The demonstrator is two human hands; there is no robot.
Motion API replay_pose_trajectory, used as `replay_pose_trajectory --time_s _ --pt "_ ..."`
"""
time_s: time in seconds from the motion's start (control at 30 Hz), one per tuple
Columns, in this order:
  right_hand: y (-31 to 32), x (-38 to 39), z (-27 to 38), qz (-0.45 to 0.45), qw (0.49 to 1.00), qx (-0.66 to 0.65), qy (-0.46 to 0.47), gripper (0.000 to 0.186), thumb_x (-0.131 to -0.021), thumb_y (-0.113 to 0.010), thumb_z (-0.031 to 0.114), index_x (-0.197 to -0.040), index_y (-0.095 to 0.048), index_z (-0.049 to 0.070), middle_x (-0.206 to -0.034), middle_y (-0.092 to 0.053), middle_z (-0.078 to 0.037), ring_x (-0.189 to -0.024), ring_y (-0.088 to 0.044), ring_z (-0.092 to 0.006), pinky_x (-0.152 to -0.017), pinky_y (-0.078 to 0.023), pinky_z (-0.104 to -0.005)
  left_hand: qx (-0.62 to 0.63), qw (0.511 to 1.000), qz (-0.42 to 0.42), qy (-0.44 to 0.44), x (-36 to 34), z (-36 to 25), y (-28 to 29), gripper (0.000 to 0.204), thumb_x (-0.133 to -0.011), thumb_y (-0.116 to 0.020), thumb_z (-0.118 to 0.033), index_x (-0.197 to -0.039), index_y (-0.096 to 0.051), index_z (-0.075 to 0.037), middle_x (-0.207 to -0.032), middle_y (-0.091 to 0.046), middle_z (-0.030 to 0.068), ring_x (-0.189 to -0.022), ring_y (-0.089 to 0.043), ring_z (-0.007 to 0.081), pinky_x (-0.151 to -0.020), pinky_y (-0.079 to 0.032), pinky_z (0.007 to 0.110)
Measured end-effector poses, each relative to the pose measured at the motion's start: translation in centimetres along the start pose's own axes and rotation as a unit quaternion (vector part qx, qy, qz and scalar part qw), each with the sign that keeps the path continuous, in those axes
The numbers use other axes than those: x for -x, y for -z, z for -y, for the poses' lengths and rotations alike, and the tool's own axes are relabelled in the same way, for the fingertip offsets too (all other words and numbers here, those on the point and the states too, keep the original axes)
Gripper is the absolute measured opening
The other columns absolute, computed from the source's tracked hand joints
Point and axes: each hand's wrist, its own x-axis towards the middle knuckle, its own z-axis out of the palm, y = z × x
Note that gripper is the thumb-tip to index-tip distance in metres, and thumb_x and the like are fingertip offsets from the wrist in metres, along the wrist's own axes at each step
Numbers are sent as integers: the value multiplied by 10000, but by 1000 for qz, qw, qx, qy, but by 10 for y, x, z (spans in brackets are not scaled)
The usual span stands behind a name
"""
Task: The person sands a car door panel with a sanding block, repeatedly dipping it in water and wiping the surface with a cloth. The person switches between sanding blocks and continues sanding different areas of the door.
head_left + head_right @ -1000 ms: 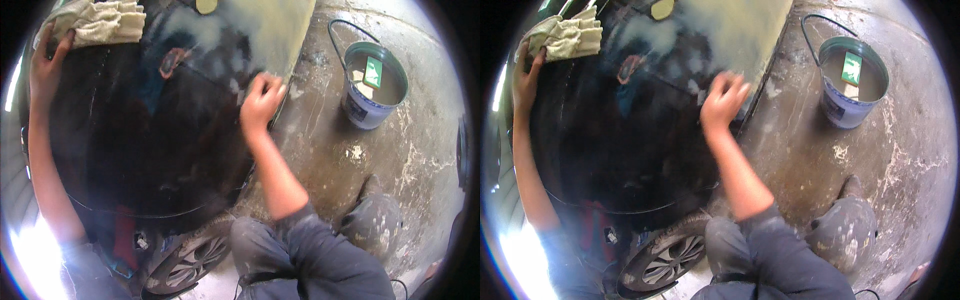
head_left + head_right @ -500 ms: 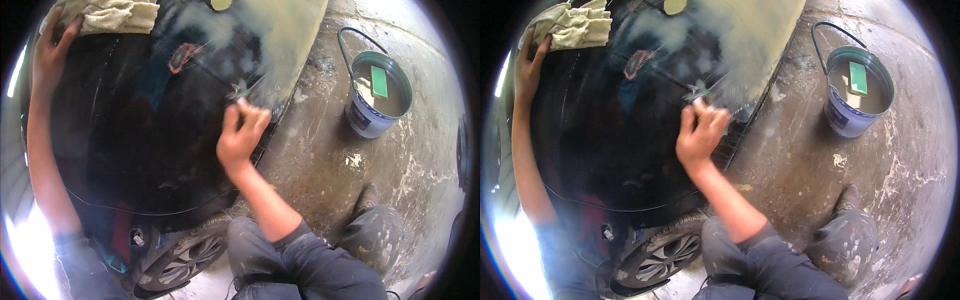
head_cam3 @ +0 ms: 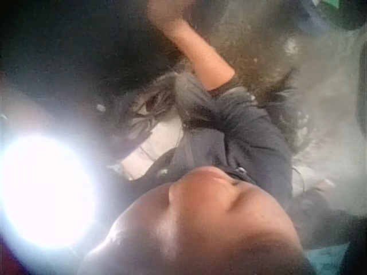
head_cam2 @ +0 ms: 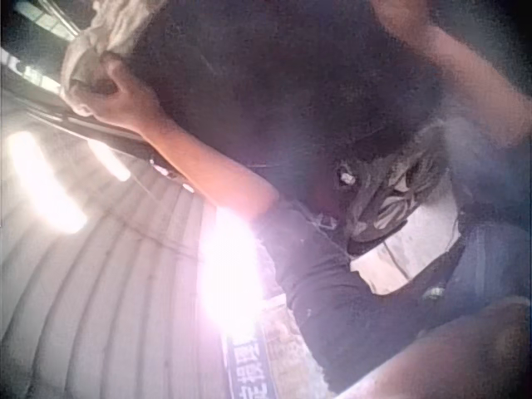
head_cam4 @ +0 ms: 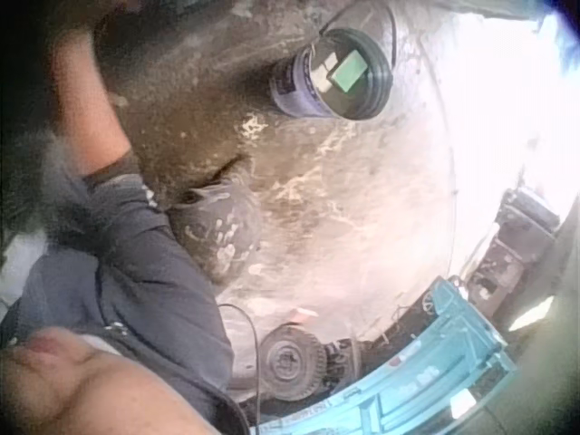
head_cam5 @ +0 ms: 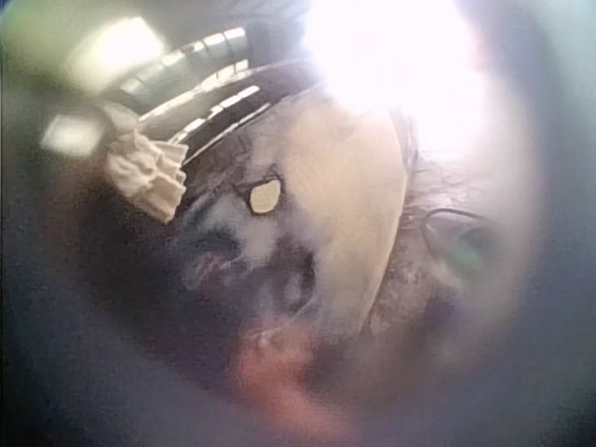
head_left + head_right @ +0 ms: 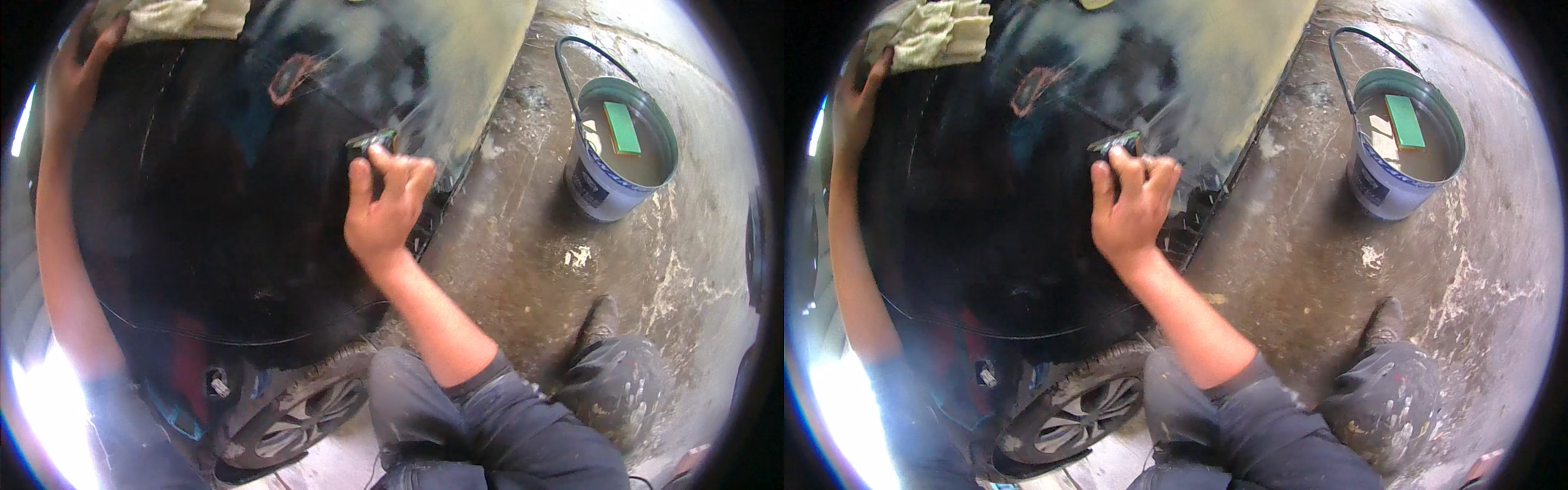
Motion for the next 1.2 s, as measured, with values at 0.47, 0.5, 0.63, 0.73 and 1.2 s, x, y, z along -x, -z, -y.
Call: replay_pose_trajectory --time_s 0.47,0.5,0.63,0.73,1.2 --pt "-7 -48 -10 -48 997 31 54 251 -994 -731 297 -1093 -647 83 -1023 -550 -194 -967 -540 -419 -873 -445 -533 93 989 -66 97 -12 -57 -1 760 -979 -761 -479 -1509 -568 31 -1417 -680 214 -1340 -629 252 -1126 -457 342" --pt "-12 -69 -23 -68 997 32 -25 251 -1019 -697 286 -1064 -620 51 -1061 -558 -216 -985 -538 -446 -887 -443 -542 87 992 -65 67 -13 -58 -1 755 -978 -766 -472 -1505 -571 33 -1412 -682 212 -1337 -630 251 -1124 -458 341" --pt "-13 -98 -32 -99 988 49 -109 276 -1050 -657 300 -1148 -636 42 -1088 -567 -249 -1014 -544 -454 -947 -438 -545 108 991 -45 61 -16 -61 2 738 -973 -780 -445 -1495 -580 38 -1400 -687 203 -1333 -626 239 -1120 -456 334" --pt "-5 -30 13 -28 998 54 -3 307 -1014 -716 298 -1240 -670 94 -1055 -561 -204 -997 -542 -415 -958 -444 -535 112 992 -61 24 -16 -61 -2 738 -970 -785 -439 -1499 -580 34 -1412 -681 193 -1335 -621 231 -1127 -451 331" --pt "1 -24 34 4 999 18 50 296 -998 -742 318 -1206 -675 117 -1045 -547 -171 -1010 -550 -403 -936 -461 -523 90 992 -53 68 -10 -68 -2 766 -950 -792 -427 -1491 -568 67 -1451 -649 237 -1367 -610 298 -1151 -444 376"
